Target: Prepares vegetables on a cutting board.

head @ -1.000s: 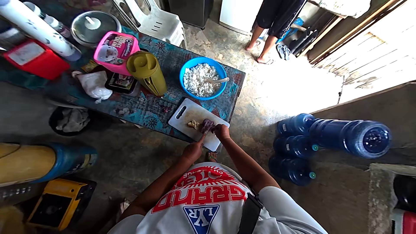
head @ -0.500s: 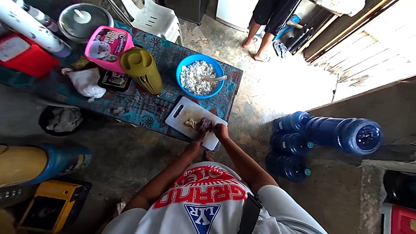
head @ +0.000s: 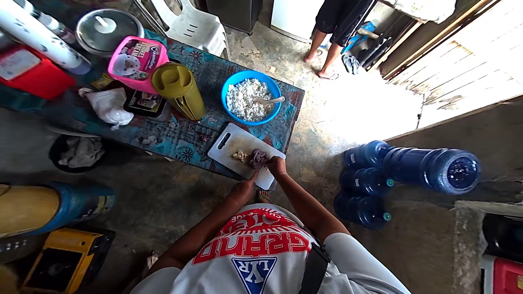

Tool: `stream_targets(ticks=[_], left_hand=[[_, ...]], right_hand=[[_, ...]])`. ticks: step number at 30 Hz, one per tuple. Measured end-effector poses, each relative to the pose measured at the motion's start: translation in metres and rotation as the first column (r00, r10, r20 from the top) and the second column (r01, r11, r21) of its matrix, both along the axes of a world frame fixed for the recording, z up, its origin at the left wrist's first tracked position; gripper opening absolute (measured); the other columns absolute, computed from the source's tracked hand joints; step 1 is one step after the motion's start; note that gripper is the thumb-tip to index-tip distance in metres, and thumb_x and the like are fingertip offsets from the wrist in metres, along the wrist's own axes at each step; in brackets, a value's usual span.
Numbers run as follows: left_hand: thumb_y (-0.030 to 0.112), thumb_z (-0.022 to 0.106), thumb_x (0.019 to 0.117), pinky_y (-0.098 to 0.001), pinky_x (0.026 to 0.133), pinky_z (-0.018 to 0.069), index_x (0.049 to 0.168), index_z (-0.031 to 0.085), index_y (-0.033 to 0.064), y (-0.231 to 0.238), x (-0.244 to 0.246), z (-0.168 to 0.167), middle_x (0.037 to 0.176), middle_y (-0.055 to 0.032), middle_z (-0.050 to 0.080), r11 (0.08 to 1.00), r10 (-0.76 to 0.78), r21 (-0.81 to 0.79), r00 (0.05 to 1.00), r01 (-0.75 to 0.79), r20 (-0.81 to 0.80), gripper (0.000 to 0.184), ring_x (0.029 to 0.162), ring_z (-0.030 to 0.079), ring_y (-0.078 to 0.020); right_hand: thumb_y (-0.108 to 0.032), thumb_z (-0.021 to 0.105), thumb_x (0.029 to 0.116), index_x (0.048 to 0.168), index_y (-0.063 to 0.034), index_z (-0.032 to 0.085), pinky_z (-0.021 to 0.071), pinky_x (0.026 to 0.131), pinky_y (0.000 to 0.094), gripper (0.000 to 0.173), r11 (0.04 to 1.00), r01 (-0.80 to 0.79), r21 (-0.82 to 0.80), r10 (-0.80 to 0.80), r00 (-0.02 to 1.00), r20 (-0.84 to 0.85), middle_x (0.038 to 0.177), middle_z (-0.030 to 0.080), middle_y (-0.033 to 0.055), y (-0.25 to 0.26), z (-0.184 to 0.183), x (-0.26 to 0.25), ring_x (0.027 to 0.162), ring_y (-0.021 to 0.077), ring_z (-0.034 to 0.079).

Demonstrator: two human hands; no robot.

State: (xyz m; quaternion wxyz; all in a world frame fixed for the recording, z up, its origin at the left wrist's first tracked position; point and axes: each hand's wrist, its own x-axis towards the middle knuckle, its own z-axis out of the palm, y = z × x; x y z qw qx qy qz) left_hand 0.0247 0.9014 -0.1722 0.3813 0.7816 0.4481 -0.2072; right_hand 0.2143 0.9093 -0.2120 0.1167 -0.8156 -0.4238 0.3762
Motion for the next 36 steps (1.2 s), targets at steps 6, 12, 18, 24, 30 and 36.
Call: stream_targets(ticks=[6, 12, 18, 24, 30, 36], left_hand=[[0.025, 0.034, 0.1131, -0.0583, 0.095, 0.0536, 0.167, 0.01, 0.0338, -0.002, 0.01, -0.012, 0.123, -0.0233, 0.068, 0.999, 0.002, 0.051, 0.999, 0.001, -0.047, 0.06, 0.113, 0.068, -0.0419], [0.027, 0.037, 0.1135, -0.0571, 0.106, 0.0486, 0.167, 0.019, 0.0275, 0.02, -0.001, -0.04, 0.133, -0.0248, 0.065, 0.999, 0.042, -0.014, 0.989, -0.041, 0.145, 0.056, 0.12, 0.066, -0.0411], [0.027, 0.038, 0.1126, -0.0581, 0.101, 0.0505, 0.166, 0.023, 0.0314, 0.026, -0.008, -0.016, 0.122, -0.024, 0.07, 0.991, -0.027, 0.131, 0.99, 0.009, 0.139, 0.055, 0.113, 0.068, -0.0416], [0.032, 0.042, 0.1109, -0.0565, 0.095, 0.0529, 0.161, 0.036, 0.0324, 0.012, -0.01, 0.009, 0.126, -0.0247, 0.066, 0.96, -0.006, 0.279, 0.995, -0.021, 0.095, 0.051, 0.112, 0.067, -0.0409], [0.028, 0.048, 0.1085, -0.054, 0.099, 0.0509, 0.162, 0.035, 0.0232, 0.01, -0.013, 0.003, 0.128, -0.0256, 0.065, 0.949, 0.044, 0.31, 0.997, -0.061, 0.062, 0.056, 0.117, 0.065, -0.0403], [0.027, 0.051, 0.1077, -0.0552, 0.104, 0.0479, 0.162, 0.035, 0.0185, 0.014, -0.01, 0.005, 0.135, -0.0249, 0.062, 0.952, 0.052, 0.3, 0.998, -0.058, 0.027, 0.057, 0.125, 0.061, -0.0407]], right_hand=[[-0.016, 0.065, 0.0975, 0.104, 0.002, 0.074, 0.0523, 0.1, 0.0561, 0.021, 1.0, 0.006, -0.013, -0.006, 1.0, 0.013, 0.113, 0.071, 0.0226, 0.001, -0.006, -0.001, 0.113, 0.0379, 0.067], [-0.017, 0.064, 0.0996, 0.107, 0.0049, 0.072, 0.0511, 0.099, 0.0593, 0.024, 0.999, 0.038, 0.016, -0.038, 0.999, -0.021, 0.113, 0.07, 0.0261, -0.004, 0.005, -0.004, 0.113, 0.0416, 0.066], [-0.015, 0.066, 0.0985, 0.111, 0.0038, 0.072, 0.0512, 0.1, 0.0595, 0.023, 0.996, 0.074, 0.057, -0.068, 0.994, -0.089, 0.112, 0.072, 0.0247, -0.006, 0.007, -0.004, 0.11, 0.0409, 0.068], [-0.008, 0.059, 0.1032, 0.122, 0.0061, 0.065, 0.0621, 0.087, 0.0419, 0.024, 0.889, 0.458, 0.005, -0.39, 0.763, -0.515, 0.114, 0.072, 0.0215, -0.011, -0.013, 0.0, 0.093, 0.0267, 0.075], [-0.006, 0.055, 0.1043, 0.128, 0.0048, 0.061, 0.0614, 0.08, 0.0418, 0.026, 0.808, 0.59, -0.004, -0.499, 0.68, -0.537, 0.114, 0.07, 0.0223, -0.017, -0.014, 0.013, 0.088, 0.027, 0.073], [-0.017, 0.063, 0.1015, 0.122, -0.0032, 0.07, 0.0551, 0.098, 0.0474, 0.026, 0.903, 0.239, 0.357, -0.216, 0.971, -0.102, 0.129, 0.062, 0.024, -0.02, 0.002, 0.009, 0.113, 0.0348, 0.065]])
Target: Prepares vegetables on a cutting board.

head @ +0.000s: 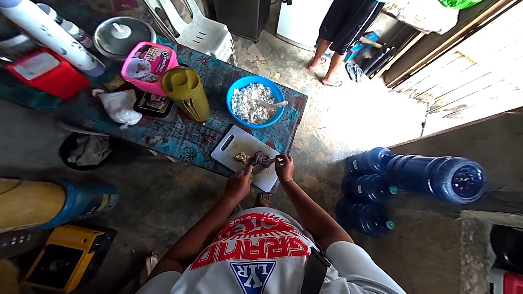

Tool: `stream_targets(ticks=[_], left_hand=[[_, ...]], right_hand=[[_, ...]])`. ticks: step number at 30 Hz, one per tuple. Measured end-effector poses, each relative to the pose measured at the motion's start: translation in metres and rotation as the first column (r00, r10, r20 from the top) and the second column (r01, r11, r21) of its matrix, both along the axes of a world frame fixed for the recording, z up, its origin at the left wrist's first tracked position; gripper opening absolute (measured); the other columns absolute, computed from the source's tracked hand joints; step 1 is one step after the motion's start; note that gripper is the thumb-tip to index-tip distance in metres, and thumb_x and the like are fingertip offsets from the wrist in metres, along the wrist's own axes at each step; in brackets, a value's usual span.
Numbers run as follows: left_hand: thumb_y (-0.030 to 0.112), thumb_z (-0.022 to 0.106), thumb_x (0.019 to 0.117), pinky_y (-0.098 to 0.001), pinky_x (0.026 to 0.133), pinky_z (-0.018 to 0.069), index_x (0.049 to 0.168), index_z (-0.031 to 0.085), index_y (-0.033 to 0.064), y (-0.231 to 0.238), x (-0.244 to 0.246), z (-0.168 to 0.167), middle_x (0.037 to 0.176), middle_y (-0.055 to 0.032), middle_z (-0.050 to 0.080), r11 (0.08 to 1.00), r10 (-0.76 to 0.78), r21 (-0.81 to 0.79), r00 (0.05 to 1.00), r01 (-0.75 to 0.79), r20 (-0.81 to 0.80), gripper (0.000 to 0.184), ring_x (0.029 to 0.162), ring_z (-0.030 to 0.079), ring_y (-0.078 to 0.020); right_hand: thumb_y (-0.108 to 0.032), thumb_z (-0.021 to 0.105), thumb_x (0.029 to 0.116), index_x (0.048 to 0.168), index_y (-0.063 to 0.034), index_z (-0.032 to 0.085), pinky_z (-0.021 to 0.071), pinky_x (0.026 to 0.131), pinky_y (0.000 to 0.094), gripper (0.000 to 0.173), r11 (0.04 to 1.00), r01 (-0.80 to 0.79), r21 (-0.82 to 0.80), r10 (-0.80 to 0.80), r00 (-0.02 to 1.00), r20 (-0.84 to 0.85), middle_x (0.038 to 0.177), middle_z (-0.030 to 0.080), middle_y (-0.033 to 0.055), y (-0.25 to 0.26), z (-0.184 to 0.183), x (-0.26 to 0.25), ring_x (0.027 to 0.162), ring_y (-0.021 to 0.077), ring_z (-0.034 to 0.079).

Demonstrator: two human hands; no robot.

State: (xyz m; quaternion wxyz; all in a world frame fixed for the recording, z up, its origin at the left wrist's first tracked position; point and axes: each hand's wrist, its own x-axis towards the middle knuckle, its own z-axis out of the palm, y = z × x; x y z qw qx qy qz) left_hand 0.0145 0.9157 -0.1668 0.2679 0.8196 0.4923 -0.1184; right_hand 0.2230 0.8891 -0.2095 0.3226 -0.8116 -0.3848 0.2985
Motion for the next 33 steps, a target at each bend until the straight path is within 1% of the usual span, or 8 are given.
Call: stream_targets(ticks=[2, 5, 9, 12, 16, 22, 29, 33], left_hand=[[0.027, 0.051, 0.1073, -0.0548, 0.104, 0.0485, 0.161, 0.038, 0.0178, 0.003, 0.001, 0.0, 0.136, -0.0239, 0.062, 1.0, 0.01, -0.013, 1.0, -0.01, 0.003, 0.056, 0.125, 0.061, -0.0398], [0.03, 0.051, 0.1074, -0.053, 0.103, 0.0502, 0.159, 0.041, 0.0167, 0.005, 0.001, 0.0, 0.136, -0.0214, 0.064, 0.999, 0.032, -0.023, 0.999, -0.031, 0.023, 0.055, 0.124, 0.064, -0.0366], [0.028, 0.053, 0.1068, -0.0533, 0.104, 0.0503, 0.158, 0.043, 0.0144, 0.005, -0.001, -0.001, 0.136, -0.0202, 0.064, 0.999, 0.022, -0.026, 0.999, -0.021, 0.046, 0.053, 0.124, 0.063, -0.0363], [0.028, 0.054, 0.1063, -0.0534, 0.104, 0.0497, 0.155, 0.047, 0.0149, 0.0, -0.004, -0.006, 0.135, -0.0197, 0.065, 0.999, -0.027, -0.017, 0.998, 0.028, 0.053, 0.051, 0.126, 0.062, -0.0363], [0.028, 0.053, 0.1061, -0.0533, 0.106, 0.0484, 0.157, 0.045, 0.0172, -0.008, -0.009, -0.007, 0.136, -0.0191, 0.064, 0.995, -0.069, -0.066, 0.996, 0.072, 0.055, 0.053, 0.127, 0.061, -0.0361], [0.028, 0.056, 0.1049, -0.0544, 0.105, 0.049, 0.155, 0.048, 0.0171, -0.014, -0.035, -0.009, 0.136, -0.018, 0.064, 0.986, -0.054, -0.151, 0.996, 0.065, 0.077, 0.052, 0.125, 0.063, -0.035], [0.028, 0.056, 0.1053, -0.0528, 0.109, 0.0472, 0.155, 0.048, 0.0162, -0.017, -0.048, -0.011, 0.142, -0.0156, 0.062, 0.972, 0.012, -0.233, 0.996, 0.01, 0.09, 0.052, 0.129, 0.062, -0.0324], [0.03, 0.055, 0.1055, -0.0522, 0.109, 0.047, 0.155, 0.048, 0.0158, -0.016, -0.047, -0.007, 0.142, -0.0158, 0.062, 0.971, 0.016, -0.241, 0.994, 0.009, 0.104, 0.052, 0.129, 0.062, -0.0316]], right_hand=[[-0.024, 0.071, 0.096, 0.119, -0.0052, 0.072, 0.0531, 0.099, 0.0503, 0.03, 0.991, -0.136, -0.004, 0.136, 0.986, 0.095, 0.125, 0.066, 0.0218, 0.001, 0.007, -0.004, 0.115, 0.0358, 0.064], [-0.036, 0.074, 0.0944, 0.124, -0.0074, 0.069, 0.0471, 0.102, 0.0578, 0.042, 0.95, -0.26, -0.175, 0.281, 0.953, 0.111, 0.118, 0.07, 0.0157, 0.003, 0.015, -0.012, 0.114, 0.0352, 0.064], [-0.029, 0.07, 0.0979, 0.124, -0.0041, 0.068, 0.0529, 0.099, 0.0569, 0.036, 0.935, -0.264, -0.237, 0.278, 0.96, 0.029, 0.118, 0.071, 0.0175, 0.009, 0.016, -0.018, 0.111, 0.0347, 0.068], [-0.031, 0.068, 0.099, 0.118, -0.0033, 0.07, 0.0529, 0.096, 0.0594, 0.034, 0.915, -0.281, -0.29, 0.307, 0.951, 0.048, 0.116, 0.072, 0.0191, 0.018, 0.018, -0.02, 0.11, 0.0368, 0.069], [-0.022, 0.066, 0.0983, 0.122, -0.0048, 0.07, 0.0517, 0.098, 0.0628, 0.03, 0.865, -0.348, -0.361, 0.394, 0.917, 0.058, 0.121, 0.071, 0.0195, 0.029, 0.013, -0.017, 0.116, 0.0394, 0.067], [-0.019, 0.058, 0.1025, 0.121, -0.0078, 0.072, 0.0516, 0.099, 0.0631, 0.026, 0.897, -0.284, -0.34, 0.32, 0.946, 0.055, 0.12, 0.073, 0.0175, 0.042, 0.018, 0.013, 0.116, 0.0375, 0.068], [-0.03, 0.063, 0.0988, 0.119, -0.0074, 0.072, 0.0511, 0.097, 0.0659, 0.032, 0.821, -0.309, -0.48, 0.38, 0.924, 0.054, 0.128, 0.067, 0.0208, 0.061, -0.001, 0.011, 0.121, 0.0403, 0.064], [-0.024, 0.061, 0.0994, 0.114, -0.0064, 0.074, 0.0506, 0.097, 0.0646, 0.026, 0.866, -0.285, -0.411, 0.315, 0.949, 0.006, 0.119, 0.072, 0.0194, 0.061, 0.003, 0.014, 0.117, 0.039, 0.067]])
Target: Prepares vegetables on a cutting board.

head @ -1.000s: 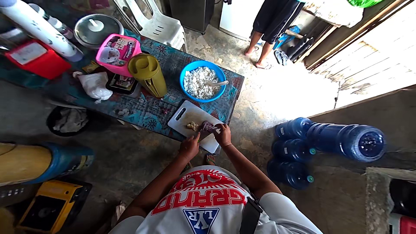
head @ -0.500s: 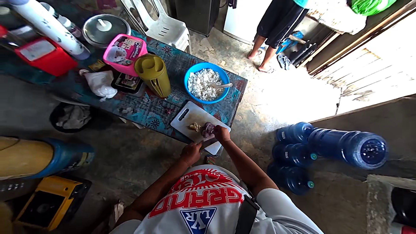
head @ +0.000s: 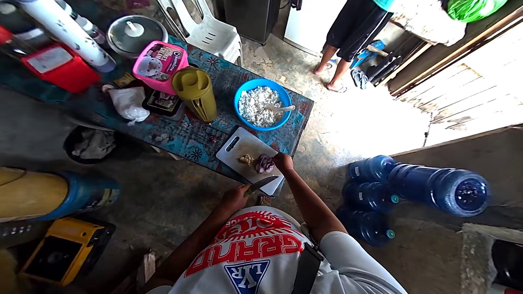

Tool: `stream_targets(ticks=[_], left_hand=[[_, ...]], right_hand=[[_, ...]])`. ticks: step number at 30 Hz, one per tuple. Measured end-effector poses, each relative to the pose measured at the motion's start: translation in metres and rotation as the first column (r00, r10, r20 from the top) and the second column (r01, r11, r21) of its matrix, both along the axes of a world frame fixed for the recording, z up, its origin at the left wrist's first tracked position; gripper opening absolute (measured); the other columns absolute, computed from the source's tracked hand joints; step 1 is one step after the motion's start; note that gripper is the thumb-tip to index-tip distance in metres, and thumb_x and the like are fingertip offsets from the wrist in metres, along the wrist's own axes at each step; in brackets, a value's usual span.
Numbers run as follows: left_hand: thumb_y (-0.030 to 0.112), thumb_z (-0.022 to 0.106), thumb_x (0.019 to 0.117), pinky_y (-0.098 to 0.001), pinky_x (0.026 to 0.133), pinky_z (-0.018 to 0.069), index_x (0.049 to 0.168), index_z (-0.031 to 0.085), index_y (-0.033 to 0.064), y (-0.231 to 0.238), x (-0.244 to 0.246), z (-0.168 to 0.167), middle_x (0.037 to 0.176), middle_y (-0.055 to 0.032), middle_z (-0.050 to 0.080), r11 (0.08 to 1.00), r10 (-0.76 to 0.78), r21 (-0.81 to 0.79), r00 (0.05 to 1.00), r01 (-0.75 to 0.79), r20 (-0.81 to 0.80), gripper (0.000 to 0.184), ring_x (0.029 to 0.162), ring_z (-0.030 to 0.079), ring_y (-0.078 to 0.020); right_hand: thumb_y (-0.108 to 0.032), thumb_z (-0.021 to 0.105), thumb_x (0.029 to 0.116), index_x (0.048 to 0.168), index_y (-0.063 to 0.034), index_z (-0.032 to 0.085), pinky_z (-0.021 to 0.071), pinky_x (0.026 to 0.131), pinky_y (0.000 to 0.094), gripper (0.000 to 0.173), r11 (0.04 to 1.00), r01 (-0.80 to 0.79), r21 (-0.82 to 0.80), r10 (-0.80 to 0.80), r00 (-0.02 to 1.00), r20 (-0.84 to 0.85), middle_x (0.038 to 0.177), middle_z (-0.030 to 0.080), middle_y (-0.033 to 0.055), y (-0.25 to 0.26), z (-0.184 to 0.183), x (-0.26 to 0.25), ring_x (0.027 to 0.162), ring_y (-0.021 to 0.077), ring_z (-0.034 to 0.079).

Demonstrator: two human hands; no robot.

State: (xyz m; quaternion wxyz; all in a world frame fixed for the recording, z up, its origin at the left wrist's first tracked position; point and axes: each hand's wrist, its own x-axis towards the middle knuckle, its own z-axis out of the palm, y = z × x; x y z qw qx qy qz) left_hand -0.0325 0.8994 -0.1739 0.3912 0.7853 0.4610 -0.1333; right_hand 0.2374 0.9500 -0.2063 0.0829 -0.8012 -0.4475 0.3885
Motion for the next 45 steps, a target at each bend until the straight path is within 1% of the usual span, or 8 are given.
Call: stream_targets(ticks=[5, 15, 21, 28, 31, 39, 41, 45], left_hand=[[0.031, 0.055, 0.1065, -0.0537, 0.111, 0.0452, 0.154, 0.048, 0.0133, 0.001, 0.001, -0.004, 0.142, -0.0176, 0.062, 0.998, 0.012, -0.066, 0.999, -0.01, 0.038, 0.052, 0.13, 0.061, -0.0334], [0.03, 0.052, 0.1073, -0.0537, 0.11, 0.0464, 0.152, 0.051, 0.0122, 0.003, 0.011, -0.003, 0.138, -0.0175, 0.064, 0.995, -0.03, -0.097, 0.999, 0.034, 0.043, 0.048, 0.127, 0.063, -0.0329], [0.03, 0.053, 0.1069, -0.0531, 0.11, 0.0467, 0.152, 0.052, 0.0128, 0.0, 0.008, -0.009, 0.138, -0.0161, 0.065, 0.995, -0.043, -0.09, 0.998, 0.047, 0.051, 0.048, 0.127, 0.063, -0.0318], [0.031, 0.053, 0.1069, -0.0527, 0.11, 0.0464, 0.152, 0.051, 0.0113, 0.001, 0.0, -0.009, 0.139, -0.0159, 0.064, 0.997, -0.014, -0.081, 0.997, 0.02, 0.071, 0.049, 0.128, 0.063, -0.0312], [0.031, 0.053, 0.107, -0.0523, 0.111, 0.0461, 0.151, 0.052, 0.0106, 0.001, -0.002, -0.01, 0.14, -0.0166, 0.064, 0.996, -0.015, -0.085, 0.997, 0.021, 0.075, 0.049, 0.129, 0.062, -0.0313], [0.031, 0.052, 0.1079, -0.0521, 0.112, 0.0453, 0.146, 0.057, 0.0081, 0.005, 0.007, -0.011, 0.135, -0.018, 0.066, 0.985, 0.075, -0.167, 0.989, -0.053, 0.126, 0.044, 0.127, 0.063, -0.0312], [0.03, 0.051, 0.1086, -0.0503, 0.107, 0.0495, 0.145, 0.058, 0.0073, 0.006, 0.007, -0.011, 0.129, -0.0188, 0.068, 0.966, 0.164, -0.221, 0.977, -0.131, 0.137, 0.043, 0.117, 0.067, -0.0302], [0.031, 0.049, 0.1103, -0.0395, 0.075, 0.0598, 0.148, 0.054, 0.0083, 0.005, 0.002, -0.009, 0.111, -0.0151, 0.071, 0.891, 0.326, -0.38, 0.933, -0.249, 0.154, 0.044, 0.081, 0.07, -0.0217]], right_hand=[[-0.023, 0.066, 0.1003, 0.114, -0.0023, 0.074, 0.0518, 0.099, 0.0566, 0.026, 0.984, 0.145, 0.106, -0.121, 0.971, -0.205, 0.113, 0.073, 0.0188, -0.005, 0.01, 0.017, 0.107, 0.034, 0.069], [-0.025, 0.065, 0.0997, 0.115, -0.0037, 0.073, 0.0498, 0.1, 0.0635, 0.028, 0.997, 0.065, 0.052, -0.061, 0.996, -0.072, 0.118, 0.072, 0.0209, -0.013, -0.012, 0.009, 0.117, 0.0393, 0.066], [-0.027, 0.067, 0.0971, 0.12, -0.0082, 0.071, 0.0503, 0.098, 0.0658, 0.03, 0.998, -0.042, -0.038, 0.045, 0.997, 0.07, 0.133, 0.065, 0.0186, -0.004, -0.007, -0.01, 0.122, 0.04, 0.063], [-0.033, 0.062, 0.1005, 0.114, -0.0034, 0.074, 0.0495, 0.099, 0.0662, 0.034, 0.996, -0.047, -0.072, 0.046, 0.999, -0.011, 0.119, 0.071, 0.0215, -0.004, 0.001, -0.005, 0.117, 0.0401, 0.066], [-0.028, 0.066, 0.0997, 0.115, -0.0015, 0.074, 0.0516, 0.099, 0.0594, 0.032, 0.998, 0.071, -0.002, -0.07, 0.982, -0.175, 0.113, 0.073, 0.0207, -0.008, -0.004, 0.009, 0.106, 0.0357, 0.069], [-0.022, 0.069, 0.0999, 0.119, -0.0002, 0.069, 0.052, 0.066, 0.0308, 0.028, 0.926, 0.376, -0.037, -0.347, 0.809, -0.475, 0.101, 0.07, 0.0113, -0.022, 0.013, 0.015, 0.07, 0.0127, 0.059], [-0.019, 0.069, 0.0997, 0.118, 0.0003, 0.068, 0.0505, 0.065, 0.0282, 0.027, 0.903, 0.427, -0.047, -0.387, 0.763, -0.517, 0.098, 0.069, 0.0092, -0.033, 0.023, 0.021, 0.069, 0.0098, 0.057], [-0.018, 0.069, 0.0994, 0.117, -0.0001, 0.069, 0.0504, 0.064, 0.0253, 0.025, 0.823, 0.565, -0.051, -0.51, 0.698, -0.502, 0.096, 0.071, 0.0061, -0.09, 0.04, 0.057, 0.067, 0.0067, 0.057]])
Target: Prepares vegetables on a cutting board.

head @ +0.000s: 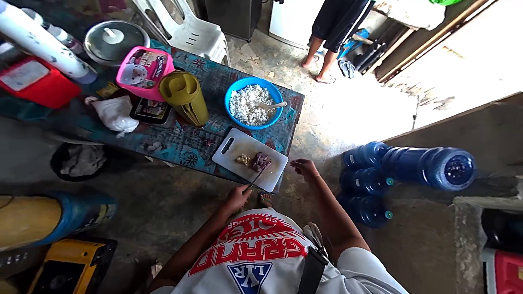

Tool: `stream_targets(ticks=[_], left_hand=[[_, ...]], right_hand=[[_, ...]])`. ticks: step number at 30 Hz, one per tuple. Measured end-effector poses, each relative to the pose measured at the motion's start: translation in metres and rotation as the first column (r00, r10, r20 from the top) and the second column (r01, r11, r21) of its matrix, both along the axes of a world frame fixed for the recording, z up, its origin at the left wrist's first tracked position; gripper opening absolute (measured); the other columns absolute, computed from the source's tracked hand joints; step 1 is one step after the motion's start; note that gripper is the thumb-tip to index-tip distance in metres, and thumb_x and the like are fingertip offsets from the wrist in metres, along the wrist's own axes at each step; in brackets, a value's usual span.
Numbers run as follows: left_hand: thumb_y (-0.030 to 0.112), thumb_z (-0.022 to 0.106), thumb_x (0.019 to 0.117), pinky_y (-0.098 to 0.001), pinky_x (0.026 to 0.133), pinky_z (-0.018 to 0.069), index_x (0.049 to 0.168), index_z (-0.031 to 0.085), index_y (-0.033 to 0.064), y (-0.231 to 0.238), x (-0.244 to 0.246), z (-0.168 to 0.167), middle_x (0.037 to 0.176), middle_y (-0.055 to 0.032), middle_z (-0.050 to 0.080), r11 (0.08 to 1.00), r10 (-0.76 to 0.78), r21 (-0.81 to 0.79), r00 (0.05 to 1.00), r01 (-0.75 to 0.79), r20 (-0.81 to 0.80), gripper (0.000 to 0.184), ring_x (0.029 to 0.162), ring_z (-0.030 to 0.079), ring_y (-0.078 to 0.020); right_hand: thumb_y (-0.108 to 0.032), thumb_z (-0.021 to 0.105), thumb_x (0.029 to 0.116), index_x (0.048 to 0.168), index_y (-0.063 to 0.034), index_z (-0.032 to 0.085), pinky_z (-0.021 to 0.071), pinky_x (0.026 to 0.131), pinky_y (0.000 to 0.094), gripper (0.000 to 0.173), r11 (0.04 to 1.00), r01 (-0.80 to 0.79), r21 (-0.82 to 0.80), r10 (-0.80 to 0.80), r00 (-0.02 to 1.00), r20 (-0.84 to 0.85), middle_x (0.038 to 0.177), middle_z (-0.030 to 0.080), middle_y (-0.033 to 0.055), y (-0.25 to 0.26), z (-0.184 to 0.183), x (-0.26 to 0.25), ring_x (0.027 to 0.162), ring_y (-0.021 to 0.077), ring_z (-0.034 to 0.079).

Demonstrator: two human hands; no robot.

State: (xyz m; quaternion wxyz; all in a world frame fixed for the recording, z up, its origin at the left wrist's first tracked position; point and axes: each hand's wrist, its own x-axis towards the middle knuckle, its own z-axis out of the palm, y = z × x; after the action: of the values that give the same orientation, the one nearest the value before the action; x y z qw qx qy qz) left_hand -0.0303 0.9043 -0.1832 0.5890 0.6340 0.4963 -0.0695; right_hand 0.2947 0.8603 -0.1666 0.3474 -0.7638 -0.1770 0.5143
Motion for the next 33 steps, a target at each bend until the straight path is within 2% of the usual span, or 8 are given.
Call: stream_targets(ticks=[6, 9, 15, 19, 23, 25, 29, 33], left_hand=[[0.024, 0.048, 0.1106, -0.0333, 0.065, 0.0605, 0.146, 0.053, 0.0017, -0.016, 0.003, 0.004, 0.107, -0.0113, 0.072, 0.998, 0.018, 0.053, 0.982, -0.029, 0.19, 0.042, 0.073, 0.069, -0.0156], [0.019, 0.045, 0.1088, -0.0346, 0.069, 0.062, 0.147, 0.05, -0.0028, -0.023, 0.008, -0.008, 0.105, -0.0127, 0.073, 0.949, -0.087, 0.314, 0.941, -0.022, 0.326, 0.044, 0.075, 0.071, -0.0159], [0.019, 0.042, 0.1113, -0.0396, 0.063, 0.0577, 0.144, 0.047, -0.0097, -0.026, 0.03, -0.012, 0.103, -0.0209, 0.069, 0.931, -0.248, 0.325, 0.939, 0.165, 0.236, 0.044, 0.068, 0.064, -0.0201], [0.019, 0.043, 0.1109, -0.0353, 0.059, 0.0573, 0.141, 0.051, -0.0089, -0.049, 0.041, -0.001, 0.101, -0.0181, 0.07, 0.878, -0.386, 0.38, 0.899, 0.29, 0.206, 0.042, 0.065, 0.065, -0.0159], [0.018, 0.045, 0.1102, -0.0291, 0.053, 0.0551, 0.138, 0.054, -0.009, -0.082, 0.047, -0.001, 0.096, -0.0152, 0.07, 0.827, -0.473, 0.427, 0.863, 0.366, 0.178, 0.04, 0.06, 0.063, -0.0106], [0.017, 0.044, 0.1104, -0.0301, 0.054, 0.0549, 0.14, 0.051, -0.0107, -0.104, 0.048, -0.001, 0.097, -0.0175, 0.069, 0.82, -0.498, 0.403, 0.853, 0.406, 0.154, 0.041, 0.061, 0.063, -0.0116], [0.019, 0.04, 0.1117, -0.0279, 0.056, 0.0566, 0.144, 0.045, -0.0107, -0.152, 0.049, -0.004, 0.099, -0.0164, 0.069, 0.794, -0.56, 0.33, 0.825, 0.511, 0.069, 0.044, 0.061, 0.064, -0.0091], [0.019, 0.039, 0.1121, -0.0269, 0.057, 0.0553, 0.146, 0.043, -0.0106, -0.207, 0.058, -0.014, 0.1, -0.0178, 0.069, 0.721, -0.667, 0.27, 0.744, 0.638, 0.024, 0.046, 0.062, 0.063, -0.008]], right_hand=[[-0.014, 0.066, 0.0997, 0.117, 0.0006, 0.067, 0.0483, 0.056, 0.024, 0.023, 0.849, 0.527, -0.035, -0.525, 0.85, 0.04, 0.084, 0.066, 0.0039, -0.194, -0.014, 0.035, 0.06, 0.007, 0.054], [-0.012, 0.064, 0.1003, 0.11, 0.0004, 0.066, 0.0472, 0.05, 0.0222, 0.016, 0.604, 0.796, -0.018, -0.795, 0.604, 0.05, 0.074, 0.062, 0.0012, -0.306, -0.006, 0.007, 0.054, 0.0063, 0.053], [-0.011, 0.066, 0.0995, 0.11, 0.0004, 0.067, 0.0474, 0.051, 0.0225, 0.015, 0.062, 0.998, 0.034, -0.984, 0.055, 0.169, 0.079, 0.065, 0.0035, -0.499, 0.045, -0.079, 0.055, 0.0073, 0.054], [-0.01, 0.066, 0.0982, 0.113, 0.0014, 0.066, 0.0481, 0.055, 0.0234, 0.019, -0.308, 0.932, 0.192, -0.913, -0.346, 0.217, 0.082, 0.064, 0.004, -0.638, 0.077, -0.153, 0.059, 0.0077, 0.054], [-0.009, 0.063, 0.0975, 0.102, -0.0086, 0.058, 0.0504, 0.051, 0.0224, 0.007, -0.68, 0.647, 0.346, -0.677, -0.735, 0.043, 0.072, 0.056, -0.0018, -0.752, 0.098, -0.229, 0.054, 0.0058, 0.053], [-0.014, 0.055, 0.1036, 0.092, -0.0142, 0.055, 0.0534, 0.053, 0.0202, 0.011, -0.738, 0.552, 0.389, -0.628, -0.773, -0.094, 0.065, 0.056, -0.0057, -0.788, 0.118, -0.261, 0.052, 0.0036, 0.056], [-0.011, 0.049, 0.1057, 0.096, -0.0121, 0.056, 0.0574, 0.059, 0.0218, 0.012, -0.781, 0.392, 0.485, -0.546, -0.806, -0.228, 0.068, 0.06, -0.0039, -0.831, 0.14, -0.314, 0.057, 0.0053, 0.061], [-0.016, 0.044, 0.1083, 0.106, -0.0146, 0.056, 0.057, 0.065, 0.0226, 0.012, -0.783, 0.271, 0.56, -0.477, -0.839, -0.261, 0.08, 0.062, -0.0038, -0.867, 0.087, -0.368, 0.065, 0.006, 0.062]])
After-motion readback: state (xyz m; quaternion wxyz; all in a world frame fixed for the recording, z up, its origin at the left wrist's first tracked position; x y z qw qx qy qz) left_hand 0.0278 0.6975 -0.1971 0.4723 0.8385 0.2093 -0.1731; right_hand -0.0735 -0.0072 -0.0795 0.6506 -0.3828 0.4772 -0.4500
